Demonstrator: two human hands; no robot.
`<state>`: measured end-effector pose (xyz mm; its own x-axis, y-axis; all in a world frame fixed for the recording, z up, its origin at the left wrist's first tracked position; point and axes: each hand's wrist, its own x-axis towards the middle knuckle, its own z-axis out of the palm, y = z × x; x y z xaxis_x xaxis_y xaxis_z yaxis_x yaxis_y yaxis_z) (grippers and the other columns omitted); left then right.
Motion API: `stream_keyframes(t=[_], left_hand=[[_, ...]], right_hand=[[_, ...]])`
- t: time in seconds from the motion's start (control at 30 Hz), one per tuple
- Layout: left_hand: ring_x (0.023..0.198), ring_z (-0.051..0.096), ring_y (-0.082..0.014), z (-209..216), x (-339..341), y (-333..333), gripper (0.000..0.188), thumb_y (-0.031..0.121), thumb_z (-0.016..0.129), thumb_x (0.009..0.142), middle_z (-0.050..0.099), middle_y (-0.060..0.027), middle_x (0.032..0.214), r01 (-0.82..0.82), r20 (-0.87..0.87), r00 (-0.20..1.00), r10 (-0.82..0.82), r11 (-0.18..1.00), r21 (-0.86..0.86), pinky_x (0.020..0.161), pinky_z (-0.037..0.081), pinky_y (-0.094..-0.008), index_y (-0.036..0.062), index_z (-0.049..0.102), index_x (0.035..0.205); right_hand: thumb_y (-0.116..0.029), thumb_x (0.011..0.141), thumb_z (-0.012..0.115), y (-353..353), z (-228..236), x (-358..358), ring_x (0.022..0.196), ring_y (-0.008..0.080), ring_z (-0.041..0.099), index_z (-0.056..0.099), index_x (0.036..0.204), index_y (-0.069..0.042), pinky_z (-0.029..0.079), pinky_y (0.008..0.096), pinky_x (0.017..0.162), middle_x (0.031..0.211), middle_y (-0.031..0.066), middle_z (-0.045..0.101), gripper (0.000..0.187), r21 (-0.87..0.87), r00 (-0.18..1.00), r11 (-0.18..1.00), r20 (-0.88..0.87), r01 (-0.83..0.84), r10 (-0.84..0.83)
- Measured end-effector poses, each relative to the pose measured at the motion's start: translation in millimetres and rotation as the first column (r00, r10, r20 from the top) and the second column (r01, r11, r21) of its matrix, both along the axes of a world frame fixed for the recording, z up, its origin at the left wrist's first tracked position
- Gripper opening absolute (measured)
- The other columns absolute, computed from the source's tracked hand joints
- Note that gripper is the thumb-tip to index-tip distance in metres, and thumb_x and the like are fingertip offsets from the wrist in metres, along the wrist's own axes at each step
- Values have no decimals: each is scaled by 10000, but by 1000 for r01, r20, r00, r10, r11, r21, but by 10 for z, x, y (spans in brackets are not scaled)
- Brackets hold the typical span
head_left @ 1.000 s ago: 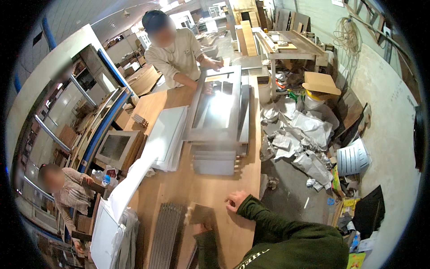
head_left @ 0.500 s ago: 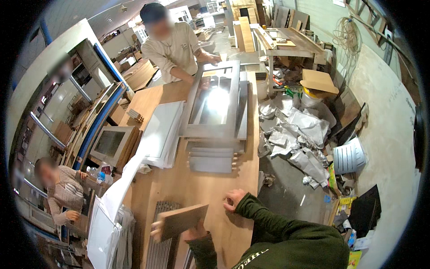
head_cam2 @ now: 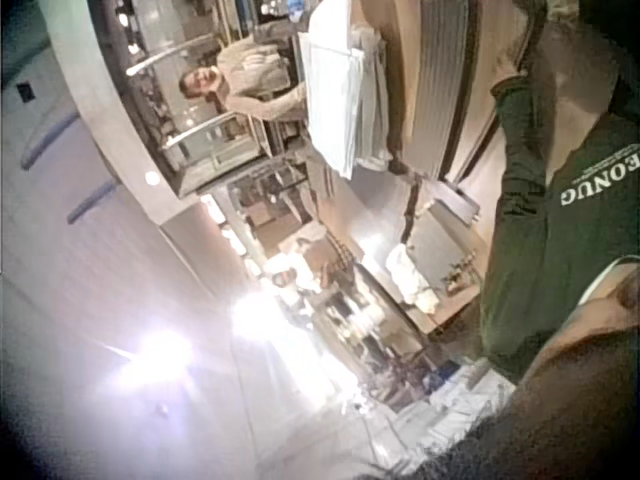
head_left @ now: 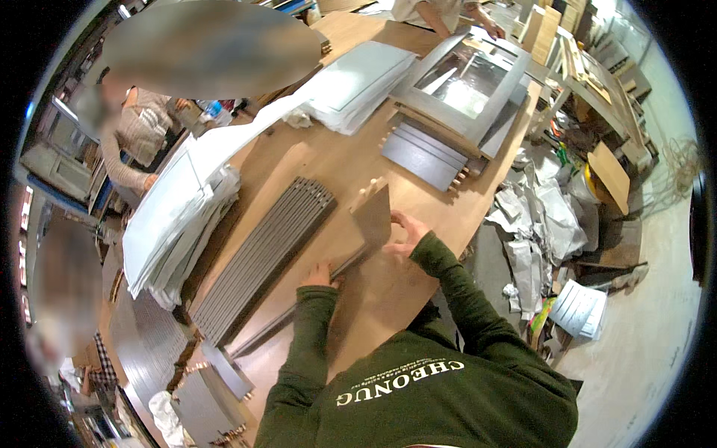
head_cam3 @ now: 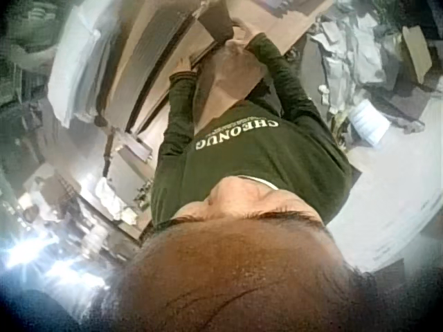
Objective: The person moves wooden frames, stacks batches of wooden slats, and handles protective foam sheets on a large assembly table.
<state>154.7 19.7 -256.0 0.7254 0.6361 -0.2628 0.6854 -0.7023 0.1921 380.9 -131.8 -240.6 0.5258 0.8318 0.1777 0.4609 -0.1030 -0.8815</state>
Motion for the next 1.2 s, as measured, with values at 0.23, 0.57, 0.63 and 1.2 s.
stream_keyframes(t=[0.23, 0.57, 0.63, 1.2], left_hand=[[795, 553, -312, -31, -577, 24, 297, 225, 670, 647, 564, -127, 809, -41, 82, 996, 28, 986, 163, 710, 441, -415, 84, 545, 877], [833, 541, -301, 188, -489, -59, 317, 205, 688, 637, 536, -119, 864, -25, 278, 960, -41, 973, 230, 712, 427, -431, 71, 531, 877], [855, 537, -299, 124, -553, -46, 315, 186, 685, 637, 531, -119, 890, -17, 292, 954, -68, 960, 280, 722, 428, -431, 68, 525, 881], [1083, 474, -284, -77, -353, 142, 517, 520, 557, 715, 506, -98, 1165, -186, 30, 981, 194, 967, -174, 918, 362, -451, 195, 545, 1117]], right_hand=[[-265, 630, 750, 299, -96, -174, 954, 283, 572, 529, 1069, -26, 446, 356, 822, 981, 154, 607, 547, -21, 1000, 1000, 12, -14, 15], [-249, 625, 751, 310, -446, -131, 871, 286, 590, 533, 1062, -33, 455, 350, 784, 931, 145, 604, 534, -190, 993, 980, -86, 60, -77], [-247, 626, 748, 284, -537, -173, 889, 270, 586, 526, 1075, -34, 455, 349, 792, 961, 147, 600, 544, -85, 994, 994, 83, 72, -65], [-146, 417, 836, 381, -601, -29, 1162, 304, 366, 162, 1322, -48, 372, 447, 948, 1274, 164, 327, 1133, 323, 967, 925, -215, 202, -136]])
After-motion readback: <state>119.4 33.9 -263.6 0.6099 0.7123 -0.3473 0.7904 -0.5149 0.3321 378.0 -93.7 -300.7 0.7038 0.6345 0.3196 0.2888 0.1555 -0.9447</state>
